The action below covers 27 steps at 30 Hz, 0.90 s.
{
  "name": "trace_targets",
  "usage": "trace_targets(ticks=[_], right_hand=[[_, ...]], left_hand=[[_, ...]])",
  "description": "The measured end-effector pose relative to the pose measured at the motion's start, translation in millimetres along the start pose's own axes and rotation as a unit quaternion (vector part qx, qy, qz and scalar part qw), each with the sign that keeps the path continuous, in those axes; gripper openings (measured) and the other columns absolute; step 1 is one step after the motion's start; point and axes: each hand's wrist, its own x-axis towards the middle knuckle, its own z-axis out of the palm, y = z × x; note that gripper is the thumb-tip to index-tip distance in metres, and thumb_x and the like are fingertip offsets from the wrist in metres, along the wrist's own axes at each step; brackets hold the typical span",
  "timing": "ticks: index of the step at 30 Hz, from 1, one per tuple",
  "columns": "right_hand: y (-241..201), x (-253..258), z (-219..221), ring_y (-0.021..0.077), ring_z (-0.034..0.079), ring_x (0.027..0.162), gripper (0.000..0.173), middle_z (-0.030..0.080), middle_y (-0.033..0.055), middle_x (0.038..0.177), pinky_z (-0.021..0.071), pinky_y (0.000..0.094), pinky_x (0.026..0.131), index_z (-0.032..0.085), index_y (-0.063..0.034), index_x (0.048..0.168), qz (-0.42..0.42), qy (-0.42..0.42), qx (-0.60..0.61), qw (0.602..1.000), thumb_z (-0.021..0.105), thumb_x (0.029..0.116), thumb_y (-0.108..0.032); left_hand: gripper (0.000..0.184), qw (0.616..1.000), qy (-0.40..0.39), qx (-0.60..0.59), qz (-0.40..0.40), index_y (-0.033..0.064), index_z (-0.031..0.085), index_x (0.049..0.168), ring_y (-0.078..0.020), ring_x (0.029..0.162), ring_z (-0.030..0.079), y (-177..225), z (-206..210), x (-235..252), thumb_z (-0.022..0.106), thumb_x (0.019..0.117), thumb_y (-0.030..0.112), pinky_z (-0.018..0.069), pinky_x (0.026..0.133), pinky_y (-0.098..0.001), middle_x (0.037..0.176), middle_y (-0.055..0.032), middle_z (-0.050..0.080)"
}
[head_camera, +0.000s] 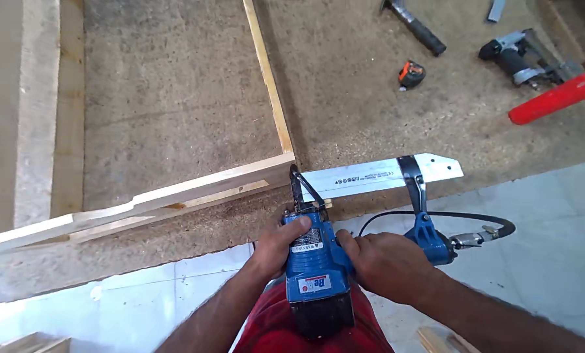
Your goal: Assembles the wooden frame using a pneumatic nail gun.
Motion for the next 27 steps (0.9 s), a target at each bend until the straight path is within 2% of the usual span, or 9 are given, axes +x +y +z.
trace_targets(ticks=[3,7,11,16,20,22,23,25,27], right_hand=[[1.7,4.3,2.8,0.0225,0.062,0.051,0.031,0.058,0.0033,0.062,0.0489,0.0371,0.043,0.064,-0.0079,0.101,0.009,-0.007,-0.012,1.0,0.074,0.0786,-0.028],[5.9,7.6,11.8,0.0231,0.065,0.055,0.047,0.062,0.0045,0.067,0.052,0.0383,0.046,0.063,-0.0054,0.119,0.008,-0.015,-0.022,1.0,0.074,0.0805,-0.03],[8.8,10.5,14.4,0.023,0.066,0.058,0.049,0.064,0.0047,0.069,0.0539,0.0387,0.048,0.063,-0.0052,0.119,0.006,-0.022,-0.021,1.0,0.076,0.0786,-0.03],[7.2,9.8,18.8,0.0222,0.068,0.059,0.05,0.064,0.0038,0.068,0.0551,0.0384,0.05,0.063,-0.006,0.119,0.008,-0.02,-0.03,0.999,0.076,0.0775,-0.031],[9.3,16.6,22.3,0.0216,0.067,0.057,0.042,0.062,0.0024,0.065,0.055,0.0385,0.049,0.063,-0.0084,0.109,0.01,-0.021,-0.032,0.999,0.076,0.0746,-0.029],[8.0,20.4,23.6,0.0234,0.067,0.056,0.036,0.061,0.0031,0.064,0.0548,0.0409,0.048,0.063,-0.0097,0.099,0.037,-0.025,-0.027,0.999,0.078,0.0716,-0.028],[6.4,20.8,22.3,0.0255,0.067,0.056,0.039,0.062,0.0043,0.064,0.0549,0.0434,0.047,0.063,-0.0091,0.099,0.059,-0.034,-0.023,0.997,0.079,0.0699,-0.028],[-3.5,23.1,13.0,0.035,0.07,0.063,0.055,0.069,0.0124,0.072,0.0566,0.0541,0.053,0.065,-0.0052,0.118,0.125,-0.1,0.01,0.987,0.083,0.0712,-0.028],[-12.9,28.2,4.6,0.0475,0.071,0.076,0.074,0.073,0.0242,0.088,0.055,0.0673,0.063,0.055,-0.0029,0.141,0.172,-0.191,0.068,0.964,0.082,0.0789,-0.033]], left_hand=[[0.067,1.0,0.02,0.0,0.013,0.0084,0.048,0.138,-0.0289,0.078,0.074,-3.3,1.7,4.8,0.074,0.084,0.04,0.0637,0.068,-0.0455,0.097,-0.0199,0.072],[0.066,1.0,0.014,0.01,0.025,0.0087,0.048,0.138,-0.0295,0.078,0.074,-4.7,-1.8,12.5,0.073,0.0854,0.041,0.0634,0.069,-0.046,0.097,-0.0199,0.072],[0.065,0.999,0.024,-0.003,0.024,0.0047,0.047,0.137,-0.0303,0.079,0.074,-5.9,-1.3,18.6,0.071,0.0848,0.034,0.0638,0.071,-0.0469,0.096,-0.0211,0.072],[0.067,1.0,0.012,-0.002,0.016,0.0066,0.048,0.138,-0.0308,0.078,0.074,-8.9,-5.8,23.0,0.074,0.0849,0.038,0.0634,0.069,-0.0471,0.096,-0.0209,0.072],[0.067,1.0,0.004,-0.005,0.012,0.0064,0.047,0.138,-0.0318,0.081,0.074,-9.3,-10.8,31.3,0.075,0.0847,0.037,0.0631,0.072,-0.0481,0.098,-0.0212,0.072],[0.065,1.0,-0.002,0.012,0.008,0.0073,0.048,0.138,-0.0312,0.083,0.074,-6.7,-13.5,40.0,0.074,0.0865,0.036,0.0634,0.074,-0.0485,0.099,-0.02,0.072],[0.064,1.0,-0.004,0.03,0.006,0.0081,0.048,0.139,-0.03,0.083,0.074,-6.8,-13.5,45.0,0.074,0.0879,0.038,0.0633,0.074,-0.048,0.1,-0.0187,0.072],[0.064,0.997,-0.013,0.078,0.001,0.0086,0.048,0.142,-0.0271,0.087,0.072,-4.8,-17.0,51.1,0.074,0.0908,0.039,0.0619,0.078,-0.0472,0.104,-0.0169,0.071],[0.064,0.989,-0.05,0.137,0.006,0.0029,0.047,0.144,-0.0274,0.102,0.071,6.3,-33.8,47.1,0.071,0.0953,0.037,0.059,0.092,-0.0477,0.118,-0.0196,0.069]])
